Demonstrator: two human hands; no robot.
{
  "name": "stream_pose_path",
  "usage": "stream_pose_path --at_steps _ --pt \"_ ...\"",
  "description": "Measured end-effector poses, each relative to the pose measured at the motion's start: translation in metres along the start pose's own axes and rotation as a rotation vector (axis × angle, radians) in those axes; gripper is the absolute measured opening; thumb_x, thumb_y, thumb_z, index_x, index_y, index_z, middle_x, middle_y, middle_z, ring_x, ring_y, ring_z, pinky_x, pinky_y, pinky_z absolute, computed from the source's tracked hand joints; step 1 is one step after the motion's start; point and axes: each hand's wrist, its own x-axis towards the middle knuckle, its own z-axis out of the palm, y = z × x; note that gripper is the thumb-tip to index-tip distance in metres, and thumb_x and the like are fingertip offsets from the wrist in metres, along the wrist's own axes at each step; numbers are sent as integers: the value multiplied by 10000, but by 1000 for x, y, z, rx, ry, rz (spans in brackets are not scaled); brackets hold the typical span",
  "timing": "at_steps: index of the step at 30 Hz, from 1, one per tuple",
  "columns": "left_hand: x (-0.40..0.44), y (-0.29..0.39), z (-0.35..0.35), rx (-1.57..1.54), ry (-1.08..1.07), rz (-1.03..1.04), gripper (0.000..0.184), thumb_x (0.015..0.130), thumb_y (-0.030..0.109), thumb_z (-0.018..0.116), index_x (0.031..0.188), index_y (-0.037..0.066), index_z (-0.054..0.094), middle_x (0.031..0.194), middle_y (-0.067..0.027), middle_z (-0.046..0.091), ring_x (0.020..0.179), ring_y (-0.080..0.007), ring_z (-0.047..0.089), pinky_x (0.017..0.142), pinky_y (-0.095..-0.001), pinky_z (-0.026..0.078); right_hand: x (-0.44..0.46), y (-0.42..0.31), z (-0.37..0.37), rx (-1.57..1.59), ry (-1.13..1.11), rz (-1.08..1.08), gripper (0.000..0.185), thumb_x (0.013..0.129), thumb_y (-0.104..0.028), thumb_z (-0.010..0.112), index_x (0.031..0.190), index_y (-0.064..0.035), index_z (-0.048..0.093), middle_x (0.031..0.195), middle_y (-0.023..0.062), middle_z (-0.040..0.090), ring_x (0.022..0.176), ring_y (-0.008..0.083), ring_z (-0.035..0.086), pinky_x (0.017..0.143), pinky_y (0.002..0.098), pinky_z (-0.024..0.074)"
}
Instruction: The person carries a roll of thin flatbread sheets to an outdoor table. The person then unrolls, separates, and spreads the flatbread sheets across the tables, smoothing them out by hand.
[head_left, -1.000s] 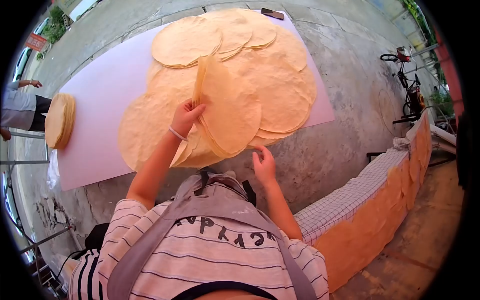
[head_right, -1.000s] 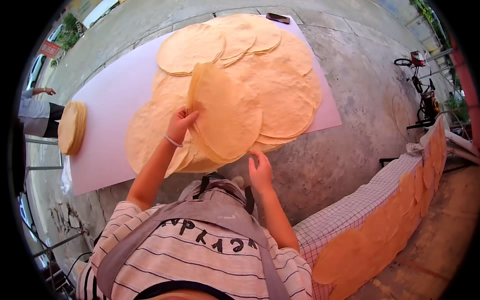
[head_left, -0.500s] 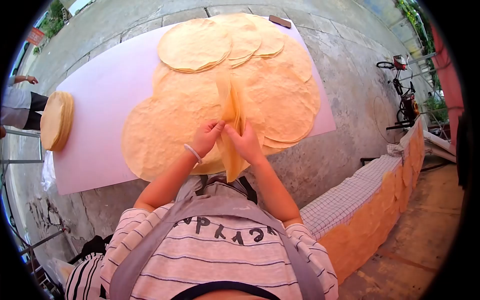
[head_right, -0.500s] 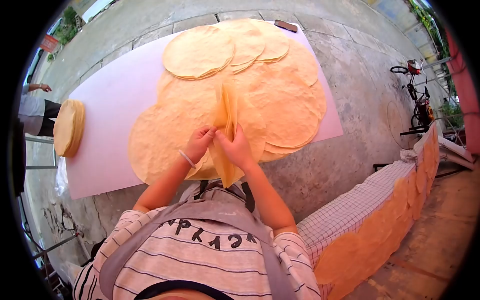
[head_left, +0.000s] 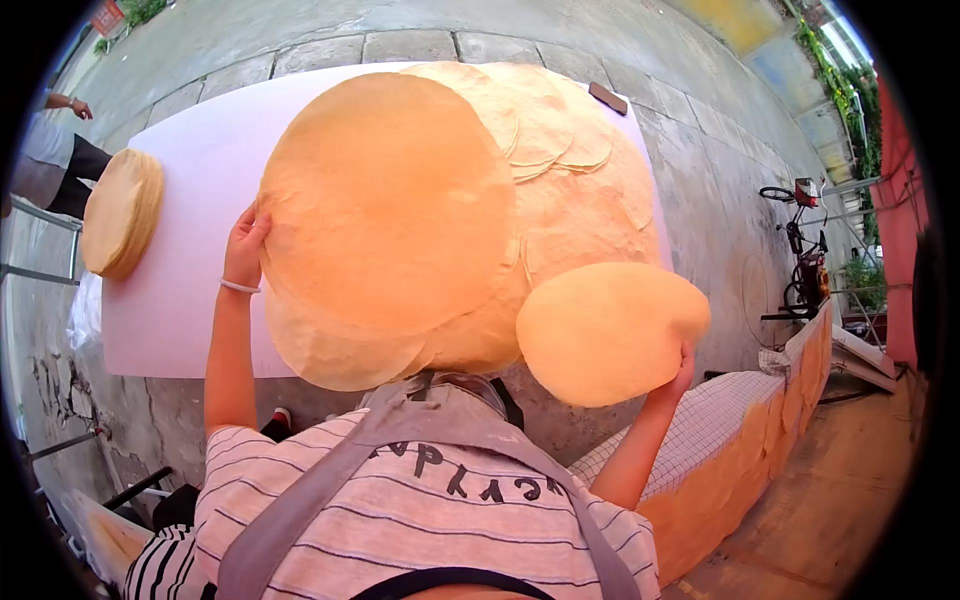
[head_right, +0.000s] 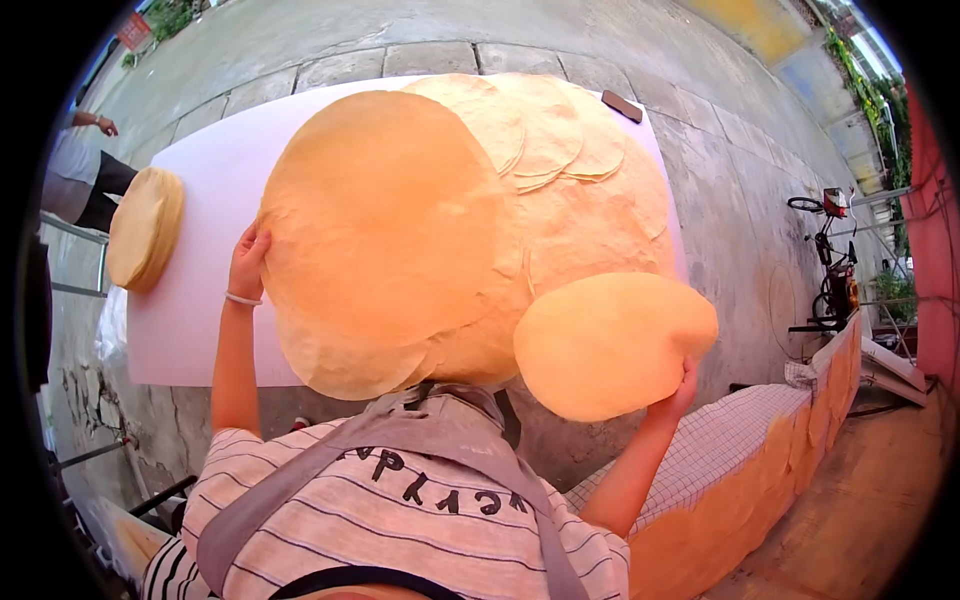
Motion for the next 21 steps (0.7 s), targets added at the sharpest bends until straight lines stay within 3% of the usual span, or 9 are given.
stream_pose_path --at_steps 4,7,8,10,13,15,16,18,21 --pt "-32 -50 -144 87 442 -95 326 899 171 478 1168 -14 469 1082 -99 581 958 -168 574 801 -273 481 70 -21 64 -223 78 -204 330 902 -176 395 1152 28 462 1091 125 545 973 237 560 837 345 468" --pt "-66 -103 -173 551 870 -152 408 860 193 526 1192 -23 432 1096 -151 562 1006 -240 545 849 -337 449 115 3 179 -517 -210 -438 288 899 -169 434 1125 3 481 1041 98 547 895 184 552 815 315 449" --pt "-77 -123 -172 750 976 -146 441 846 200 542 1204 -26 418 1103 -169 552 1032 -262 530 869 -356 435 109 21 227 -822 -286 -665 286 912 -160 416 1095 39 509 993 75 562 892 160 544 815 272 414" --pt "-98 -174 -174 920 1000 -8 515 813 218 583 1233 -8 391 1161 -202 486 1112 -309 447 924 -382 377 97 73 307 -1012 -575 -989 277 902 -140 417 1107 16 517 1036 166 588 959 253 558 845 307 404" --pt "-129 -193 -121 678 868 -109 496 819 189 577 1246 23 387 1234 -179 409 1101 -303 428 911 -359 375 83 176 368 -1218 -871 -962 299 874 -151 452 1147 -47 514 1148 175 538 1021 339 515 886 365 410" --pt "-145 -195 -77 563 808 -130 475 820 167 571 1240 31 393 1243 -168 404 1068 -294 448 892 -354 386 82 259 360 -1488 -1114 -892 415 871 -214 472 1254 -74 395 1309 174 391 1129 352 425 925 405 377" --pt "-152 -188 -58 572 790 -125 465 821 157 568 1236 33 397 1240 -164 408 1057 -287 455 886 -352 390 73 289 348 -1700 -1267 -638 453 859 -257 500 1260 -79 385 1334 177 356 1168 351 392 935 413 374" --pt "-165 -181 -33 611 812 -147 457 813 143 566 1227 36 404 1235 -162 413 1071 -294 450 899 -358 384 35 309 323 -1831 -1440 -411 494 839 -281 532 1261 -70 382 1335 180 356 1202 341 361 951 405 366" --pt "-185 -193 -18 851 767 -64 454 791 114 564 1214 42 413 1239 -169 414 1105 -318 435 925 -376 370 17 322 258 -1712 -1610 -434 536 812 -276 564 1266 -60 377 1347 176 339 1230 339 330 971 414 345"
